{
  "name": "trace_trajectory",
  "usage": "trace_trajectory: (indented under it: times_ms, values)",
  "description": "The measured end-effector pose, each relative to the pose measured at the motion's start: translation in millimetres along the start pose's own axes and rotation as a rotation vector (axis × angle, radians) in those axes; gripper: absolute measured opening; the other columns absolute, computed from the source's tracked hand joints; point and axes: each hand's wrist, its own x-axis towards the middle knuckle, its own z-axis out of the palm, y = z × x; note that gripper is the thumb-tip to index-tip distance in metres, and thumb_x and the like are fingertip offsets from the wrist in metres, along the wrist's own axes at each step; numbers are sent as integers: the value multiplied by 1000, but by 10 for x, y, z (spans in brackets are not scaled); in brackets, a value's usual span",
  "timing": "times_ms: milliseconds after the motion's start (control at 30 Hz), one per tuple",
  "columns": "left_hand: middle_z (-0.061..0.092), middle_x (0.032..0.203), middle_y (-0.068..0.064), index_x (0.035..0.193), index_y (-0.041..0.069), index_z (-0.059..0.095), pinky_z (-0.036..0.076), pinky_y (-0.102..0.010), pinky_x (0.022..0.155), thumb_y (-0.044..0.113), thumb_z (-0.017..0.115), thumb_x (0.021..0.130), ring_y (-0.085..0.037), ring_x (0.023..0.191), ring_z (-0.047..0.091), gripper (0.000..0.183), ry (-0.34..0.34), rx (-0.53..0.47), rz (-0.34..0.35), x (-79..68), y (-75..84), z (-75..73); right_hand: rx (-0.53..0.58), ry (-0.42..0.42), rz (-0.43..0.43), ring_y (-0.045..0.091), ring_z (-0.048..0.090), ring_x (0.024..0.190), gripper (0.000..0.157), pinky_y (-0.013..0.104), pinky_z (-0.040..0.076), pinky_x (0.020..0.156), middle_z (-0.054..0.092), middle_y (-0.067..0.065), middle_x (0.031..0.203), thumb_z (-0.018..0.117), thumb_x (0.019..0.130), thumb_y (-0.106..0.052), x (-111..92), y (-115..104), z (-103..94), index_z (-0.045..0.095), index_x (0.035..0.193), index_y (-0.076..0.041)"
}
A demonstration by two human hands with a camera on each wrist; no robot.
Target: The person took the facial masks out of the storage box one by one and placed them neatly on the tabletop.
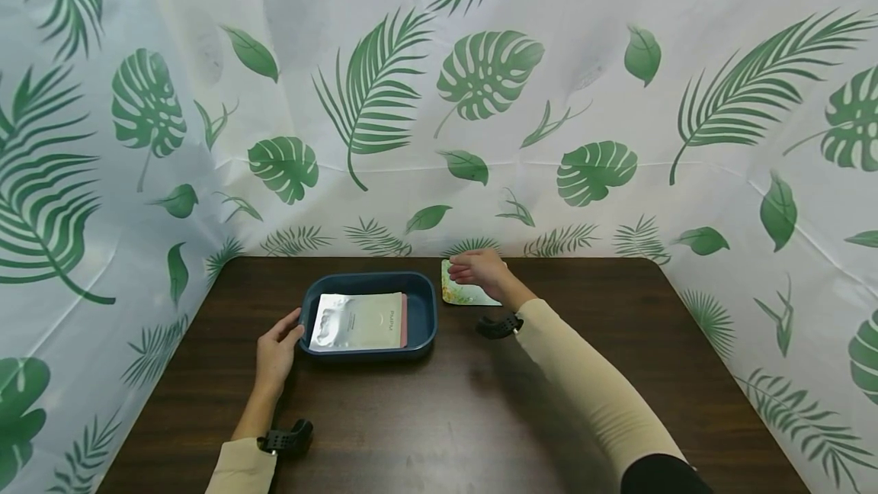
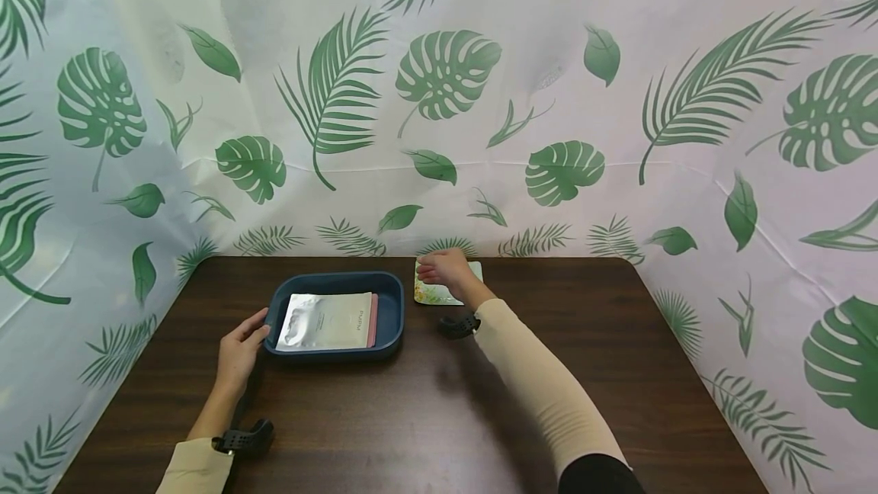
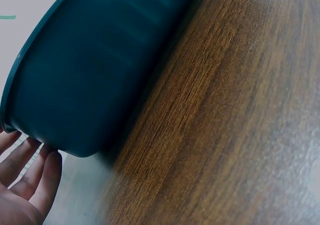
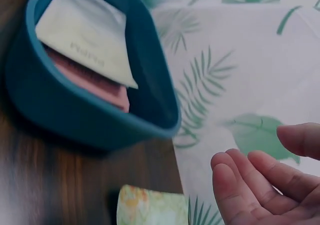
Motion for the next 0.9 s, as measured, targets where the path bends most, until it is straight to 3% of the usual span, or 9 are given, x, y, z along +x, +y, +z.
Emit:
trace_trajectory:
  times_ms: [167, 400, 600, 900]
  values:
    - [54, 142, -16, 138, 4, 54, 35, -4, 82, 13, 53, 99, -13, 122, 48, 39, -13, 0, -11, -8, 13, -14, 25, -30, -2, 17, 70, 80, 41, 39, 56, 88, 68, 26, 111, 58, 97, -14, 5, -10, 146, 55, 127, 14]
    - [54, 142, -15, 138, 6, 55, 36, -3, 81, 14, 53, 99, -6, 116, 47, 39, -14, -8, -20, -9, 8, -15, 17, -53, 0, 17, 69, 81, 38, 41, 54, 91, 68, 27, 111, 59, 96, -13, 26, -13, 368, 58, 123, 13]
    - [53, 144, -14, 138, 6, 54, 35, -4, 82, 15, 53, 100, -18, 128, 46, 39, -18, -8, -29, -16, 14, -24, -7, -53, 14, 17, 69, 77, 38, 42, 54, 91, 70, 26, 106, 61, 95, -11, 46, 17, 553, 58, 123, 15]
    - [51, 146, -14, 139, 6, 54, 33, -6, 86, 15, 53, 100, -22, 135, 43, 40, -25, -3, -28, -18, 11, -14, -105, -92, 40, 36, 68, 103, 35, 47, 51, 95, 66, 30, 115, 60, 95, -10, 46, 91, 772, 60, 121, 14]
